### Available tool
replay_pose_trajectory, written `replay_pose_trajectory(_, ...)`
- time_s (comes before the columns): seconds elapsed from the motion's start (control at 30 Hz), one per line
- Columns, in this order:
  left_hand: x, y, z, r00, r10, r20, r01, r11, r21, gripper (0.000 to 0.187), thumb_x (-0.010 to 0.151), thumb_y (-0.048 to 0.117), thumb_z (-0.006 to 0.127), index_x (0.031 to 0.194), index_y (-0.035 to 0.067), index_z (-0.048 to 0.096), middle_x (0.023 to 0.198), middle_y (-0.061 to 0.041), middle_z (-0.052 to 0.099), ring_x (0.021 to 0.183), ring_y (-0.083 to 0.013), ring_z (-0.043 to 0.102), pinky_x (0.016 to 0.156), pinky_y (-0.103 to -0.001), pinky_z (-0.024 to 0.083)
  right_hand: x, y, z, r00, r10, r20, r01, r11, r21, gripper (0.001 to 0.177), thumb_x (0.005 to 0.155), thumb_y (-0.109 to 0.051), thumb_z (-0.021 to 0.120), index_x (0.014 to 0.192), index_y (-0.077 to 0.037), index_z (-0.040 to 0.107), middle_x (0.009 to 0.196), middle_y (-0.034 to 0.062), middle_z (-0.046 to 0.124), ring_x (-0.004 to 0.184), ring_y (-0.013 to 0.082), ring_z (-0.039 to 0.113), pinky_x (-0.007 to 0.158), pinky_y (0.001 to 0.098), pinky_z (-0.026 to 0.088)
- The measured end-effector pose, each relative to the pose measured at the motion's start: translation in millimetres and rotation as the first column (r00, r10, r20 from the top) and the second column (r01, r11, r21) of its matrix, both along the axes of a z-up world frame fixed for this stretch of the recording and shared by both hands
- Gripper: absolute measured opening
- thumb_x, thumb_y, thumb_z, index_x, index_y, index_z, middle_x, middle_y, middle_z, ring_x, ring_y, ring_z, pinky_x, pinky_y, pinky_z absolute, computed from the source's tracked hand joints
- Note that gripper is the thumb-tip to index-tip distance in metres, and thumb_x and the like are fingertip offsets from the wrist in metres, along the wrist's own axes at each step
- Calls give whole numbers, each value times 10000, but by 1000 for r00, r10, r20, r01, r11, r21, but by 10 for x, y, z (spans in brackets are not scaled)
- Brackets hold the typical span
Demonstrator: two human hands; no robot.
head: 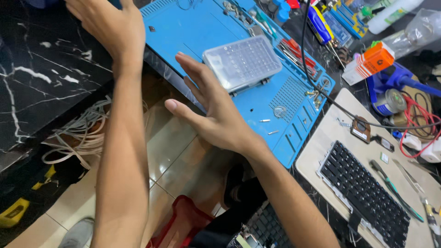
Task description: The person cleans a detached laptop keyboard using a toothbrush to scrub the keys and a small brush to clean the crevices. They also use a handheld vacuum to remove debris and wipe the surface with a white cloth.
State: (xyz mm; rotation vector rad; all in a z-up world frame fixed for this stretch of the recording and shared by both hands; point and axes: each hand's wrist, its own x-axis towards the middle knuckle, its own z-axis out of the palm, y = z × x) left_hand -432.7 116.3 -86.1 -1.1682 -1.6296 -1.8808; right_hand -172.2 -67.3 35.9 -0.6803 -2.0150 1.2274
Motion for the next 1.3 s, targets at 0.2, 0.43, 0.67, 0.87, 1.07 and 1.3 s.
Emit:
replay_pose_trajectory(0.2, 126, 306, -460, 969, 95, 227, -19, 948, -318, 1130, 1440, 359, 897, 1907, 123, -104, 2026, -191, -22, 1938, -498, 104, 1598, -619, 350, -53, 64, -10, 999, -14, -52, 8, 995, -103, 745, 1168, -279, 689, 1779, -95, 305, 1886, 145, 327, 1839, 321, 255, 1547, 537, 298)
replay_pose_trajectory(0.43, 955, -680, 404, 968, -155, 199, 166, 985, -38, 821, 1317, 425, 708, 1814, 41, 179, 1900, -254, 337, 1822, -479, 409, 1572, -575, 332, -83, 102, -6, 988, -67, -142, 41, 984, -176, 784, 1148, -230, 690, 1775, -54, 253, 1931, 180, 213, 1844, 304, 145, 1527, 490, 239)
replay_pose_trajectory(0.67, 2034, -1332, 845, 839, -463, 286, 501, 862, -75, 877, 1097, 284, 836, 1744, 43, 295, 1696, -260, 559, 1591, -461, 559, 1363, -579, 438, 266, 176, 8, 912, -359, -200, 379, 923, 70, 705, 1195, -339, 629, 1776, -54, 350, 1716, 92, 506, 1652, 163, 444, 1447, 375, 351)
replay_pose_trajectory(0.87, 2728, -2082, 1328, 674, -729, 120, 739, 667, -99, 811, 1245, 246, 726, 1839, 95, 194, 1846, -183, 513, 1677, -412, 573, 1388, -560, 459, 1047, -205, 615, 866, -482, -132, 492, 868, 62, 490, 1130, -320, 703, 1532, -66, 584, 1402, 81, 723, 1311, 142, 675, 1151, 304, 560)
replay_pose_trajectory(1.07, 3409, -2588, 1642, 154, -923, 353, 982, 103, -160, 891, 1078, 341, 675, 1780, 20, 230, 1774, -259, 525, 1658, -443, 536, 1308, -516, 472, 2375, -827, 703, 795, -602, 79, 605, 796, -15, 594, 1082, -378, 695, 1577, -67, 590, 1441, 62, 738, 1319, 155, 686, 1162, 338, 575)
replay_pose_trajectory(1.3, 4426, -2792, 1541, -302, -711, 635, 915, -403, -17, 805, 829, 108, 777, 1568, 157, 460, 1329, -73, 683, 1254, -160, 656, 1011, -353, 625, 3642, -1677, 727, 755, -641, 138, 650, 759, -31, 744, 1082, -489, 637, 1654, -32, 506, 1536, 48, 626, 1417, 133, 567, 1246, 331, 478)
